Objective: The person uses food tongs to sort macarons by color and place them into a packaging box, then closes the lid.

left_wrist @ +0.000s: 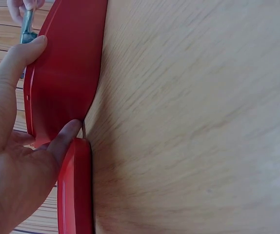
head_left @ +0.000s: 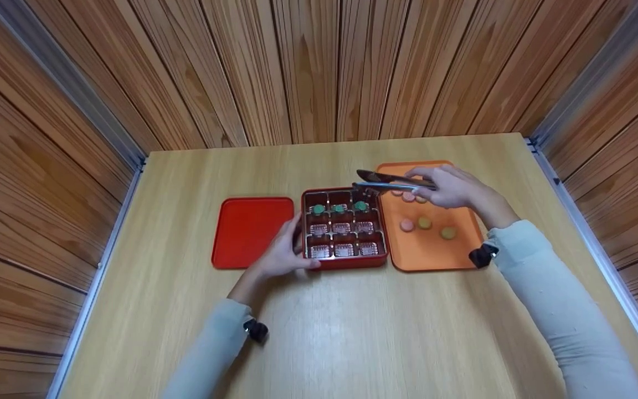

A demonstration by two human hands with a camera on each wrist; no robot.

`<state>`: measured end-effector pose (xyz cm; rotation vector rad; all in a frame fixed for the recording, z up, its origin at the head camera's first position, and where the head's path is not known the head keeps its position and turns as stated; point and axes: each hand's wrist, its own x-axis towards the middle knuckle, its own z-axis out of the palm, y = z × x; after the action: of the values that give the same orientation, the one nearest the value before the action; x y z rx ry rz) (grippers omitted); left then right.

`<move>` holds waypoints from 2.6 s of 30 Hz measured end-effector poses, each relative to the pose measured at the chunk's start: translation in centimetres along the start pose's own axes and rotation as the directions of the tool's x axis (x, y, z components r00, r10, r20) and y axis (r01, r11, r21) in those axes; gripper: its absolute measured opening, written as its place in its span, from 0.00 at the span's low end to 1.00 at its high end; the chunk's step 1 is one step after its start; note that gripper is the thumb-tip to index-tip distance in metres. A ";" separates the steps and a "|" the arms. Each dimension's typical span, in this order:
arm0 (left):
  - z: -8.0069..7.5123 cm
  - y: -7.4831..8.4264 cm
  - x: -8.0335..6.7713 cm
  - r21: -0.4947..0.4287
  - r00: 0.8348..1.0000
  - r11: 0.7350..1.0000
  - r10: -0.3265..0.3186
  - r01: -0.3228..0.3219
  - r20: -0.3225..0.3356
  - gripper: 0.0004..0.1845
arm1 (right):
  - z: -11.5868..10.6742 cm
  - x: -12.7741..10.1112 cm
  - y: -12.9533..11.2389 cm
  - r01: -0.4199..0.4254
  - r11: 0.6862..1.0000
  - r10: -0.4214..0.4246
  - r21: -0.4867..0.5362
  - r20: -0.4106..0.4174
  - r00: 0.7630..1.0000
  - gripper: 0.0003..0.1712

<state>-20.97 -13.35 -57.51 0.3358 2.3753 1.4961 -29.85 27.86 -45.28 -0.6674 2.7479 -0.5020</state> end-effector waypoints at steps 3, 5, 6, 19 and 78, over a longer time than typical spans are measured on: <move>0.0 0.0 0.0 0.005 1.000 1.000 -0.007 0.007 -0.002 0.72 | -0.2 -0.1 0.2 -0.010 1.000 0.010 0.016 -0.011 1.000 0.24; 0.0 0.0 0.0 0.005 1.000 1.000 -0.010 0.010 -0.001 0.71 | -0.3 -0.2 0.4 -0.031 0.999 0.031 0.016 -0.012 0.999 0.25; 0.0 0.0 0.0 0.003 1.000 1.000 -0.010 0.010 -0.002 0.72 | -0.4 -0.2 0.5 -0.040 0.999 0.040 0.015 -0.011 0.999 0.26; 0.1 0.1 -0.1 0.007 1.000 1.000 -0.005 0.005 -0.008 0.71 | -1.2 -0.8 2.7 -0.129 0.991 0.127 -0.039 -0.035 0.991 0.29; 0.2 0.1 0.1 -0.019 1.000 1.000 -0.014 0.013 -0.009 0.72 | 1.4 -0.2 5.4 -0.296 0.955 0.289 0.029 0.150 0.946 0.23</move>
<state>-20.94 -13.09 -57.51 0.3085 2.3642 1.5161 -31.32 32.04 -48.57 -0.2626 2.6234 -0.4347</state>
